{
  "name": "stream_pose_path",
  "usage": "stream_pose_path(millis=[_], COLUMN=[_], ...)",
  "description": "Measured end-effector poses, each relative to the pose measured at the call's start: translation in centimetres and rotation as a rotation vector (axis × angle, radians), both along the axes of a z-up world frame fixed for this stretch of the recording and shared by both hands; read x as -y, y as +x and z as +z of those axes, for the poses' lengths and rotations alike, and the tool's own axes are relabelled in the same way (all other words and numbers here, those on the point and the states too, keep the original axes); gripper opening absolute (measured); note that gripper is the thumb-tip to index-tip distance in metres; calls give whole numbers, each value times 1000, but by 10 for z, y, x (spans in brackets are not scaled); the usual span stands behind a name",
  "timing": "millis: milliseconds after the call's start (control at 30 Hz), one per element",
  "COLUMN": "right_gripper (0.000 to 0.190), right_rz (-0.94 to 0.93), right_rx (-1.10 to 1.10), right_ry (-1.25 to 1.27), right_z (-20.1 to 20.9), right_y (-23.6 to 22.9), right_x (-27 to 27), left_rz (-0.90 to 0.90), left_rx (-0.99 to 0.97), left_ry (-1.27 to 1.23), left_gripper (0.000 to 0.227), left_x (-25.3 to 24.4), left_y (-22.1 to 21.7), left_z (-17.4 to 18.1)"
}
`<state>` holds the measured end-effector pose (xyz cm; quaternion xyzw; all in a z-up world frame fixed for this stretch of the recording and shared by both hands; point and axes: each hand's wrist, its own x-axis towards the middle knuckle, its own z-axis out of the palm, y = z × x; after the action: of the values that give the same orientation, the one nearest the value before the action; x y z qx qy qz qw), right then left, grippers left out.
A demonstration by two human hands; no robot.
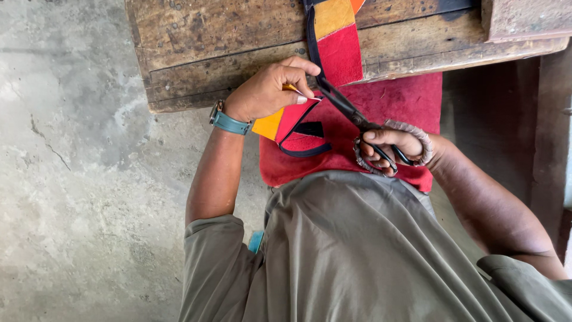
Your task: The person uses shears to trim the edges of multi-colored leather straps, picking up pieces from a pile on a wooden table and placing the trimmed items back onto the table.
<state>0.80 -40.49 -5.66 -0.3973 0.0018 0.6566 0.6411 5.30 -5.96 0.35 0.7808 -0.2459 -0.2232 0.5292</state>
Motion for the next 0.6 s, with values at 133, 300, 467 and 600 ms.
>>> stream_pose_path(millis=[133, 300, 467, 600], right_gripper=[44, 45, 30, 38], right_rz=[-20, -130, -95, 55], right_rx=[-165, -31, 932, 1390], right_ry=[70, -30, -615, -666], right_z=[-12, -12, 30, 72], right_y=[2, -8, -17, -15], right_x=[-2, 2, 14, 17], left_rz=[-14, 121, 360, 277], left_rx=[38, 55, 466, 578], left_ry=[-25, -117, -35, 66], left_gripper=[6, 9, 10, 11], left_x=[0, -1, 12, 19], left_y=[3, -8, -61, -80], left_z=[-2, 3, 26, 50])
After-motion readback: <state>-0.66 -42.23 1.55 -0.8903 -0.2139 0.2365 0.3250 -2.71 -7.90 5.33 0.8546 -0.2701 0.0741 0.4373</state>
